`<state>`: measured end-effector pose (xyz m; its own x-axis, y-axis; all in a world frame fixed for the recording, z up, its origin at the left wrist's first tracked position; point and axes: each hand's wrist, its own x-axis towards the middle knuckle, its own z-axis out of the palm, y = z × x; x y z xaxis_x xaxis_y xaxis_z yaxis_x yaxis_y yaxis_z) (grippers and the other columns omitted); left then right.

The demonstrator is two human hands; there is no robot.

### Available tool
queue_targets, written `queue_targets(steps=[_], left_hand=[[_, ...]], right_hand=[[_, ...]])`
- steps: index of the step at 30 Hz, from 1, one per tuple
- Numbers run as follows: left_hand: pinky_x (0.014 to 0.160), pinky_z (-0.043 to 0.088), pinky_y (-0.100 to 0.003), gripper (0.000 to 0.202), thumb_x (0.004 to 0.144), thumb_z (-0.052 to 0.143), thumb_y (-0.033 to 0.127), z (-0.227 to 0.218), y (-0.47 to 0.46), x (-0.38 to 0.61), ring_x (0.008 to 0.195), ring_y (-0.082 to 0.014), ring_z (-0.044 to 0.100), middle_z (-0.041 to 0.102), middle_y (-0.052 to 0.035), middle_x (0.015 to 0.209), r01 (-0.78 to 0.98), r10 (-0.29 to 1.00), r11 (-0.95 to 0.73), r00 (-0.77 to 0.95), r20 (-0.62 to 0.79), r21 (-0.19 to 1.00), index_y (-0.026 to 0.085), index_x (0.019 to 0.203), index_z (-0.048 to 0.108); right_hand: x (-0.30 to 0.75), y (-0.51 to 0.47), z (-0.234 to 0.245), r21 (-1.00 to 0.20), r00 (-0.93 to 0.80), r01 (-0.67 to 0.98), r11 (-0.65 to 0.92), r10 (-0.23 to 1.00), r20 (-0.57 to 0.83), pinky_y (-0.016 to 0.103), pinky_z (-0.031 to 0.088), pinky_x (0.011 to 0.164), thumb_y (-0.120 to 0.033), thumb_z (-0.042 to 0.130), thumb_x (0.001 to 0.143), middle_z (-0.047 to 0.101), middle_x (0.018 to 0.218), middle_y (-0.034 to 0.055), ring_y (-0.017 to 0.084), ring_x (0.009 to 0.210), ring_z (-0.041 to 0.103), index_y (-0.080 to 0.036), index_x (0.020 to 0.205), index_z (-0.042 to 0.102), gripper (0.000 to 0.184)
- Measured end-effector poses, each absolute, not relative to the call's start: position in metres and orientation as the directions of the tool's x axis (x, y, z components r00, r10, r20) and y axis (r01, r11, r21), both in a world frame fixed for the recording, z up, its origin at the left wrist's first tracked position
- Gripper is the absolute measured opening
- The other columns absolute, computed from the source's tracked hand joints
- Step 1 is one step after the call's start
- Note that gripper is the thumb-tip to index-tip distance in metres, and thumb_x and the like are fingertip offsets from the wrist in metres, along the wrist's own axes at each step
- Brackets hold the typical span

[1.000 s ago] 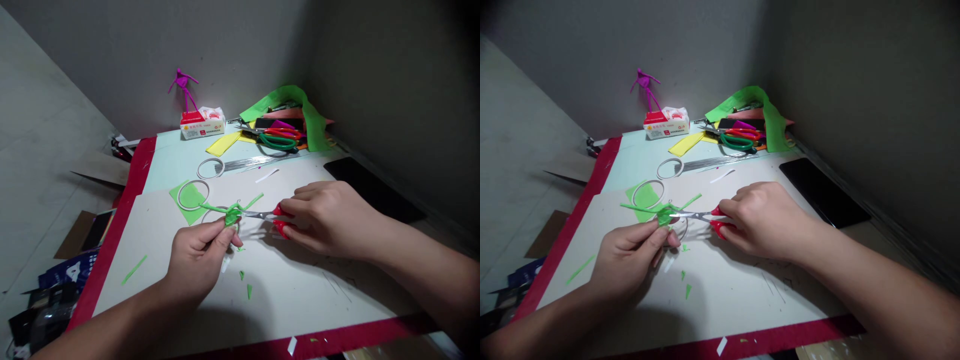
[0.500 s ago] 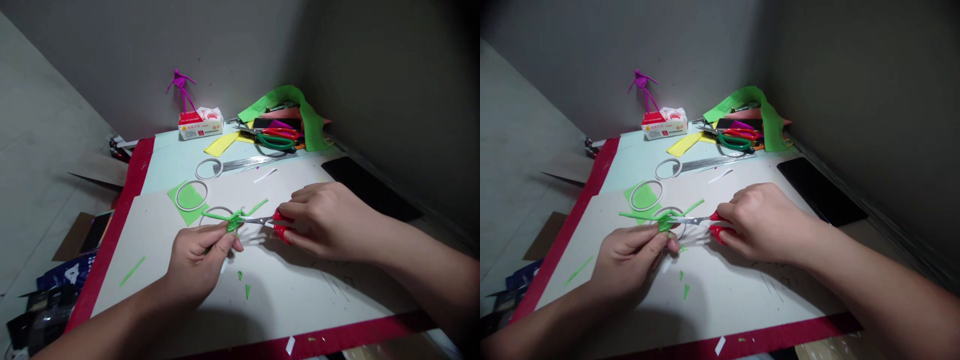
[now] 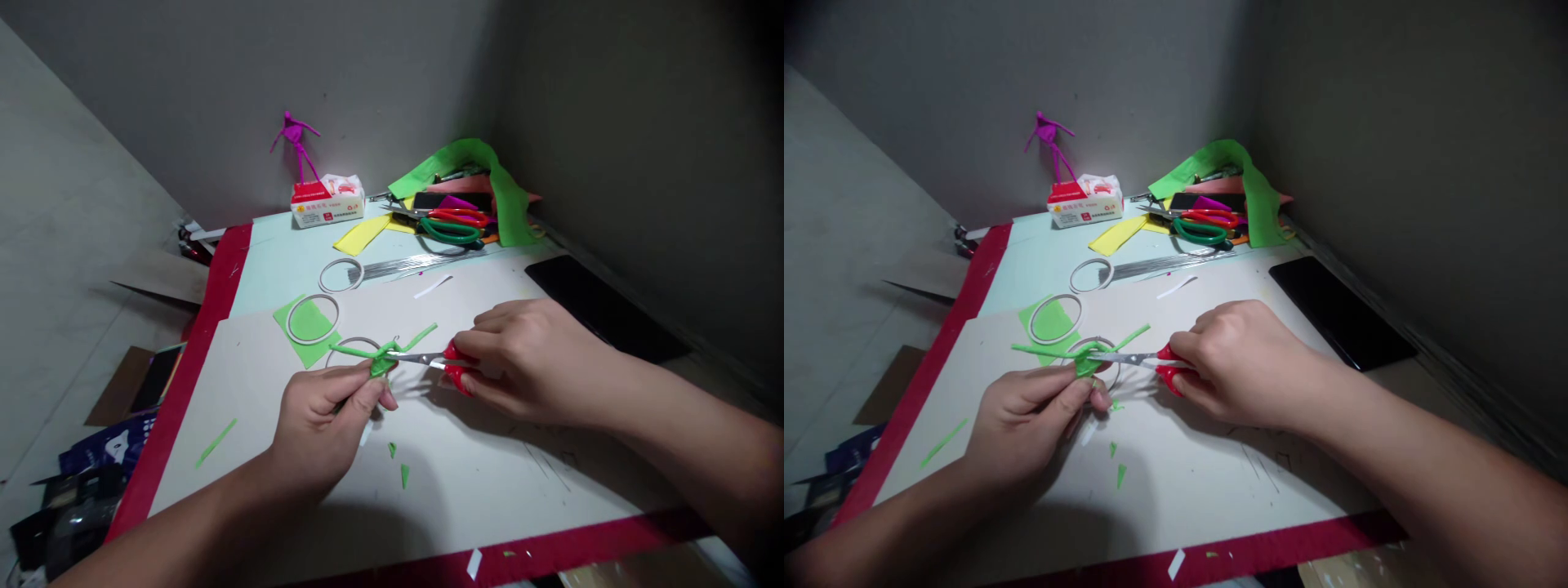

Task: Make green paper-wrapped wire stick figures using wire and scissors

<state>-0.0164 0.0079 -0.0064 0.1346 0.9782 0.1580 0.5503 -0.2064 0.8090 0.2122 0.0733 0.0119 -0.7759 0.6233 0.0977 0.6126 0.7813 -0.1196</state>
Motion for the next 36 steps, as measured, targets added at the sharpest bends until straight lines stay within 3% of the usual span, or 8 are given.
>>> queue_targets(steps=[10,17,20,23,25,27,31,36], left_hand=[[0.043,0.032,-0.022,0.027,0.087,0.055,0.023,-0.007,0.005,-0.016,0.042,-0.0078,0.04,0.048,0.004,0.046,0.451,0.997,-0.061,0.066,0.035,0.89,0.016,0.066,0.07],[0.046,0.035,-0.022,0.027,0.089,0.056,0.028,-0.01,0.005,-0.018,0.045,-0.0073,0.042,0.058,0.0015,0.057,0.329,0.999,0.04,0.017,-0.048,0.943,0.018,0.066,0.068],[0.047,0.036,-0.022,0.026,0.089,0.056,0.026,-0.009,0.005,-0.017,0.045,-0.0074,0.043,0.057,0.0021,0.056,0.331,0.999,0.047,-0.004,-0.048,0.942,0.018,0.067,0.068],[0.045,0.036,-0.021,0.026,0.089,0.054,0.024,-0.007,0.005,-0.014,0.043,-0.0079,0.043,0.052,0.0039,0.048,0.429,1.0,0.007,-0.015,-0.001,0.903,0.018,0.068,0.068],[0.046,0.039,-0.02,0.027,0.088,0.054,0.02,-0.005,0.005,-0.013,0.045,-0.0088,0.049,0.054,0.0034,0.048,0.542,0.995,-0.082,-0.001,0.099,0.836,0.018,0.065,0.067],[0.049,0.044,-0.019,0.024,0.086,0.056,0.015,-0.006,0.004,-0.013,0.049,-0.0101,0.058,0.062,0.002,0.054,0.65,0.962,-0.242,0.065,0.264,0.721,0.018,0.066,0.068],[0.066,0.056,-0.022,0.021,0.082,0.056,0.008,-0.011,0.004,-0.017,0.07,-0.0161,0.071,0.076,-0.007,0.082,0.651,0.688,-0.673,0.378,0.619,0.35,0.011,0.099,0.068],[0.071,0.057,-0.03,0.03,0.08,0.057,0.003,-0.014,0.008,-0.023,0.078,-0.022,0.071,0.075,-0.0157,0.082,0.591,0.495,-0.803,0.592,0.636,0.075,0.0,0.11,0.061]], right_hand=[[0.211,0.075,0.007,-0.058,-0.769,0.612,0.789,0.61,0.19,0.028,0.022,0.054,-0.03,0.051,0.087,0.053,0.053,0.001,0.012,0.049,0.039,-0.018,0.065,0.058,0.026],[0.215,0.08,0.004,-0.03,-0.791,0.514,0.857,0.488,0.37,0.029,0.029,0.057,-0.024,0.047,0.09,0.053,0.057,0.0015,0.014,0.054,0.044,-0.018,0.066,0.056,0.027],[0.215,0.079,0.004,-0.172,-0.748,0.48,0.86,0.504,0.432,0.028,0.033,0.057,-0.022,0.049,0.09,0.058,0.062,0.0029,0.014,0.058,0.049,-0.018,0.072,0.059,0.02],[0.208,0.076,0.003,-0.571,-0.519,0.488,0.66,0.745,0.419,0.026,0.041,0.058,-0.02,0.054,0.086,0.066,0.074,0.0047,0.015,0.065,0.059,-0.017,0.083,0.062,0.009],[0.202,0.074,0.002,-0.843,-0.364,0.379,0.381,0.899,0.243,0.025,0.046,0.058,-0.022,0.06,0.083,0.07,0.08,0.0051,0.014,0.066,0.062,-0.017,0.09,0.063,0.008],[0.196,0.074,-0.001,-0.978,-0.336,0.187,0.09,0.942,0.023,0.024,0.049,0.056,-0.027,0.069,0.079,0.07,0.081,0.0042,0.013,0.061,0.062,-0.017,0.096,0.062,0.021],[0.19,0.074,-0.006,-0.953,-0.43,-0.153,-0.262,0.886,-0.174,0.021,0.051,0.055,-0.027,0.076,0.075,0.069,0.073,0.0005,0.011,0.059,0.064,-0.017,0.1,0.06,0.032],[0.19,0.07,-0.004,-0.895,-0.499,-0.31,-0.32,0.856,-0.133,0.019,0.054,0.063,-0.019,0.078,0.074,0.068,0.068,-0.0019,0.009,0.061,0.065,-0.017,0.096,0.063,0.027]])
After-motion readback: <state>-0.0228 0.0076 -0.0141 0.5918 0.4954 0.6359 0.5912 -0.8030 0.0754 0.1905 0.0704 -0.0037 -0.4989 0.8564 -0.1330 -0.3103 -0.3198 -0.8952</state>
